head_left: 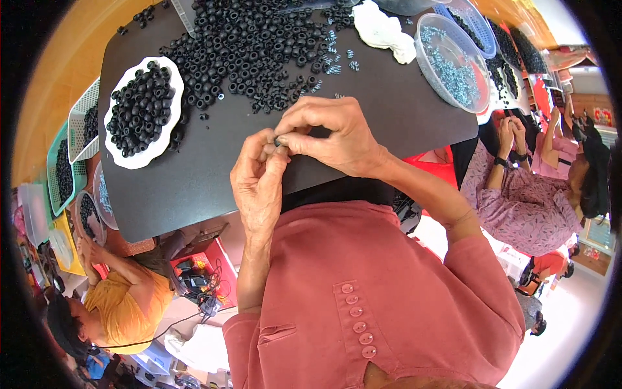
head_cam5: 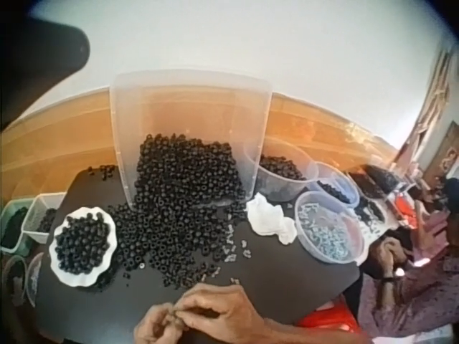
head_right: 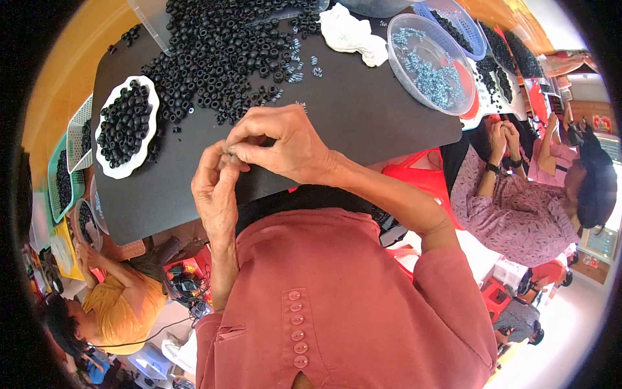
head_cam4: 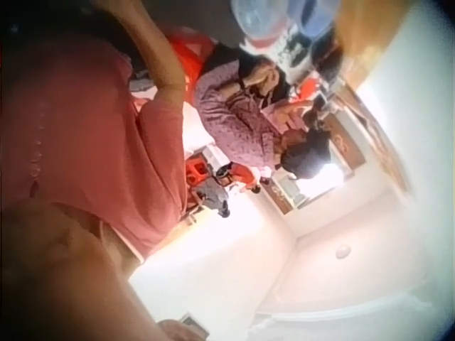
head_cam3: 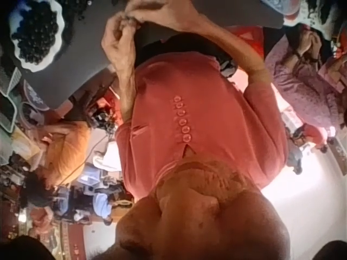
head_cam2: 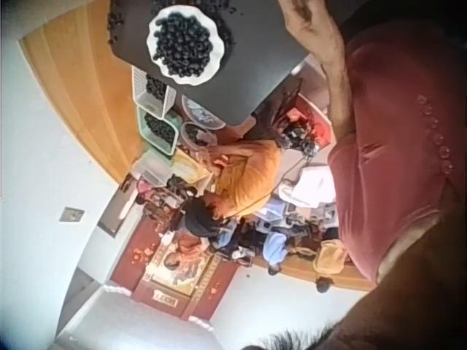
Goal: The person assembles small components by picking up metal pins and black rings from the table and bowls, then inserting the pins into the rings by hand.
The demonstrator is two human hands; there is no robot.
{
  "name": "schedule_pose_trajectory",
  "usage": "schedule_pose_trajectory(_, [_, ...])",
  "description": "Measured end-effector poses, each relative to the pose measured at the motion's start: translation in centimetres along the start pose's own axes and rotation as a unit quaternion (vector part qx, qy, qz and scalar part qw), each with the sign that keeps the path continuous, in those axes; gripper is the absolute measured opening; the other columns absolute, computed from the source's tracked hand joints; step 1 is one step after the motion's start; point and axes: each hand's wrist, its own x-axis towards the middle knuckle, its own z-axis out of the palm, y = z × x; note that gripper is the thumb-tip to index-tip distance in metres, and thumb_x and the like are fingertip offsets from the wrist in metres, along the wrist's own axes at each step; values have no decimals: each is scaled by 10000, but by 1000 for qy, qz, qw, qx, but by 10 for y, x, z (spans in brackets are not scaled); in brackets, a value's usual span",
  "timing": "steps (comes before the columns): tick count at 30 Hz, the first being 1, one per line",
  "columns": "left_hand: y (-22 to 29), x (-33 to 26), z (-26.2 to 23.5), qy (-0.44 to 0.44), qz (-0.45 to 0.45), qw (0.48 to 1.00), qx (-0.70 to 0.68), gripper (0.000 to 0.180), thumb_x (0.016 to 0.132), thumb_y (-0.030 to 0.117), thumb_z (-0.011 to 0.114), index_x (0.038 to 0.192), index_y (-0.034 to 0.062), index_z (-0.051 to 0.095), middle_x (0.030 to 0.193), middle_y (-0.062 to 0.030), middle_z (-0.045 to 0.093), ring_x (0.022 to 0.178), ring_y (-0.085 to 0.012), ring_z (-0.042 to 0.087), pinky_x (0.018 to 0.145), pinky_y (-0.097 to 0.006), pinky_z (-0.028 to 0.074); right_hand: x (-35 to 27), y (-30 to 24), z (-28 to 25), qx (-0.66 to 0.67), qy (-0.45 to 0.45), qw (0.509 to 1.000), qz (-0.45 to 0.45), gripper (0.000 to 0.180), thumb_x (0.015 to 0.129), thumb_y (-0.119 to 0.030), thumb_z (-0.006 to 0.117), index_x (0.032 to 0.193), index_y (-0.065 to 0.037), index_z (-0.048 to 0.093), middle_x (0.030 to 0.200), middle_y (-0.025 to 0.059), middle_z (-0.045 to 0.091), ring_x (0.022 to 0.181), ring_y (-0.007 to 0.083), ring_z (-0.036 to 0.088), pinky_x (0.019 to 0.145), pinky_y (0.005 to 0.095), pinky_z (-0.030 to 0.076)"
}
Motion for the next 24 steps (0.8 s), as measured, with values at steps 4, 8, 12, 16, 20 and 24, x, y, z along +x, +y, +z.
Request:
schedule_pose_trajectory(4, [-4,0,1,-13,8,1000,12,207,907,14,531,1101,-35,587,838,-11,596,791,-78,556,762,-222,446,-8,7,2,-17,39,998,-54,126,768,41,690,888,3,673,845,76,662,741,143,637,622,255,517])
schedule_pose_trajectory(8, [-4,-2,5,-13,-1,999,30,153,909,26,570,1056,-15,589,822,25,539,754,-40,495,709,-189,439,-15,15,7,0,64,997,-42,124,777,29,693,896,7,670,841,77,657,724,143,631,632,258,520])
schedule_pose_trajectory(12, [-4,-1,11,-6,6,1000,-2,148,912,22,560,1050,-21,589,822,16,553,766,-51,522,719,-200,453,-22,23,8,58,89,994,-35,124,775,19,710,892,7,670,838,78,645,713,146,627,623,263,518])
schedule_pose_trajectory(16, [-8,2,11,-16,-18,999,-38,142,912,23,562,1044,-22,590,812,9,563,762,-57,538,723,-211,460,-20,22,-1,22,63,996,-64,126,767,27,713,884,-1,674,840,74,641,720,142,623,614,264,506])
schedule_pose_trajectory(20, [-8,7,13,-7,-7,1000,-14,143,913,28,565,1043,-24,592,798,5,570,745,-63,542,724,-217,464,-14,13,-5,-29,62,995,-74,122,767,23,710,880,-10,681,829,72,641,726,139,619,618,261,498])
schedule_pose_trajectory(24, [-9,9,13,-14,3,1000,-5,149,911,25,563,1048,-23,595,792,7,568,744,-62,540,717,-214,461,-13,19,-7,-17,50,998,-32,106,778,15,699,880,-6,681,826,67,640,729,133,611,625,245,488])
